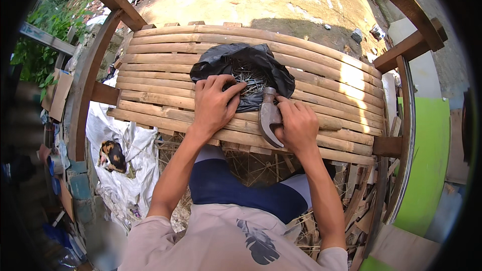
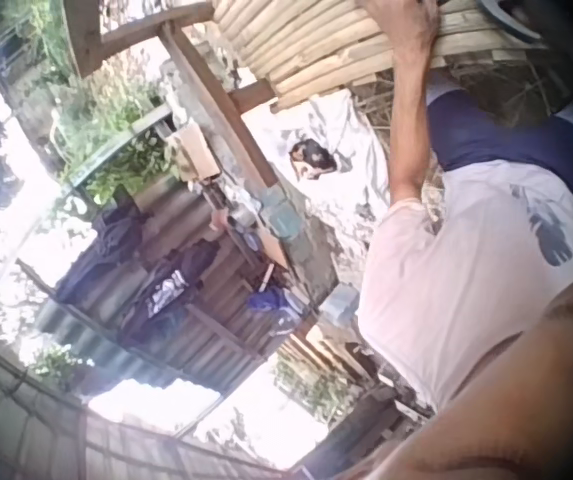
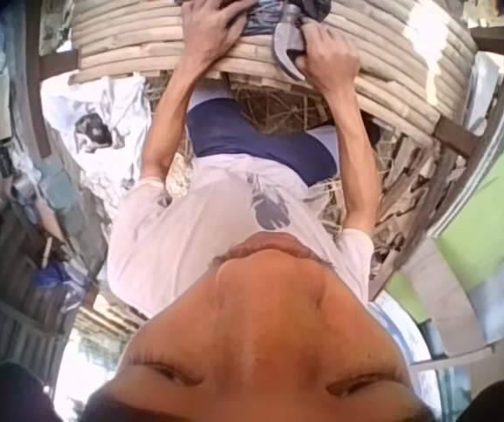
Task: The person hammers nails into a curved wooden bench seat using a hammer. They repeatedly pick nails from a black plastic bag and drive them into the slats to secure them to the frame.
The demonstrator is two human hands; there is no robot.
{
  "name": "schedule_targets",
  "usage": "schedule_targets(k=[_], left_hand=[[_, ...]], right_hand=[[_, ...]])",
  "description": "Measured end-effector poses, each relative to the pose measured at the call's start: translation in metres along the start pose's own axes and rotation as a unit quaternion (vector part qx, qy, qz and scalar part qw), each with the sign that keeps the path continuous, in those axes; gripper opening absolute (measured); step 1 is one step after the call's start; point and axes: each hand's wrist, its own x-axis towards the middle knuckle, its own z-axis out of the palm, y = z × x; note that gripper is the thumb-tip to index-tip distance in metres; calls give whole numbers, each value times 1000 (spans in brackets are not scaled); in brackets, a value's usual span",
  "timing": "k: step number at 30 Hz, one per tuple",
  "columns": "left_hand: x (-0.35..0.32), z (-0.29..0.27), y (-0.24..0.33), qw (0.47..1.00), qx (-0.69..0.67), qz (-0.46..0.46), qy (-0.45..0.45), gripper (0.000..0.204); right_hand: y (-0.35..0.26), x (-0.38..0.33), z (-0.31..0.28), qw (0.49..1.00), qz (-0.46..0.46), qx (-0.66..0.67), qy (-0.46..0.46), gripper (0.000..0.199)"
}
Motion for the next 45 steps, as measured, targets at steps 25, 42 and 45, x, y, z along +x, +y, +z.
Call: schedule_targets(k=[25, 42, 45], left_hand=[[44, -43, -31, 993, -16, 93, -69, 8], [41, -63, 25, 813, -532, -224, -76, 20], [55, -55, 39, 820, -532, -203, -60, 24]], right_hand=[[0, -5, -1, 1000, -1, -19, 23, 34], [6, -9, -2, 992, -85, -76, 54, 40], [18, -12, -22, 986, -82, -105, 103, 34]])
